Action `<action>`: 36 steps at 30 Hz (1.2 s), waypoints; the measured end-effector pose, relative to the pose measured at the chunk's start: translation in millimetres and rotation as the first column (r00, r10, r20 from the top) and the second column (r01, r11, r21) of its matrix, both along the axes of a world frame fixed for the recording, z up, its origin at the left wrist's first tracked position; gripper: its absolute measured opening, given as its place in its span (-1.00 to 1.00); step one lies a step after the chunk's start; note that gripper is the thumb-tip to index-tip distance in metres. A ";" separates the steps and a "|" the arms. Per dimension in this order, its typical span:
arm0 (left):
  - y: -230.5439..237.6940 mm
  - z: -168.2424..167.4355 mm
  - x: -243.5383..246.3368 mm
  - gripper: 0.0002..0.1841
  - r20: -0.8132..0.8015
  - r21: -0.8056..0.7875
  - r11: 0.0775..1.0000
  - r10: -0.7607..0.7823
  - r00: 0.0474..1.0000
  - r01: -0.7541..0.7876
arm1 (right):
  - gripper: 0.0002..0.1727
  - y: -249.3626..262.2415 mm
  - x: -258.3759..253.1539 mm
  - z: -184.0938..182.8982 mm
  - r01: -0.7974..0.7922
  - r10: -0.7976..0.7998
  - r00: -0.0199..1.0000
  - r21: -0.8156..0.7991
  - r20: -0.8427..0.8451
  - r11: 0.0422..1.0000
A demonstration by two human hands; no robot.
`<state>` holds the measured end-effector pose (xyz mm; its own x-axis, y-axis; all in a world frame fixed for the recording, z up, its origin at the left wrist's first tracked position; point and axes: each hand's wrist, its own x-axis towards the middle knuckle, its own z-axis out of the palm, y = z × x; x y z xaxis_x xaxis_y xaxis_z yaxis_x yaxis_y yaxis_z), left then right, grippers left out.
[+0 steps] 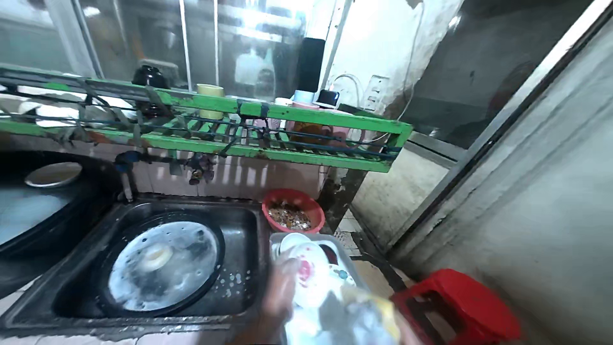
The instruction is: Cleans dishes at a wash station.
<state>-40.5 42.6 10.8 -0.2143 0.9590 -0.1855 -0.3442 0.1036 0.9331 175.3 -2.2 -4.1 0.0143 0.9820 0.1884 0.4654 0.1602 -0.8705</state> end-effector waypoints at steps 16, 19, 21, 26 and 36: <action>-31.0 -17.8 60.0 -0.39 0.385 -0.082 0.952 -0.243 0.890 0.296 | -0.20 29.3 -45.0 -6.8 0.005 -0.007 0.999 -0.062 -0.039 0.998; -11.9 -16.0 44.0 -0.58 0.584 0.037 0.979 -0.185 0.790 0.202 | -0.24 10.3 -48.2 0.2 -0.204 0.204 0.979 0.013 0.010 0.979; -1.2 -10.5 25.7 -0.66 0.629 -0.008 0.978 -0.157 0.761 0.208 | -0.32 8.9 -40.5 4.8 -0.340 0.321 0.925 0.068 0.203 0.938; -10.4 -13.0 38.1 -0.63 0.568 0.002 0.960 -0.232 0.790 0.281 | -0.32 38.3 -24.0 -2.0 -0.149 0.113 0.888 0.048 0.447 0.988; -5.1 -12.5 26.9 -0.69 0.659 -0.021 0.935 -0.253 0.708 0.353 | -0.31 31.6 -22.6 0.2 -0.200 0.192 0.884 -0.026 0.427 0.979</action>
<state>-13.6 37.5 -1.7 0.3005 0.9050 -0.3011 -0.7775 0.4153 0.4723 152.7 29.4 -3.9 -0.2637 0.9527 0.1509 0.7475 0.3008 -0.5922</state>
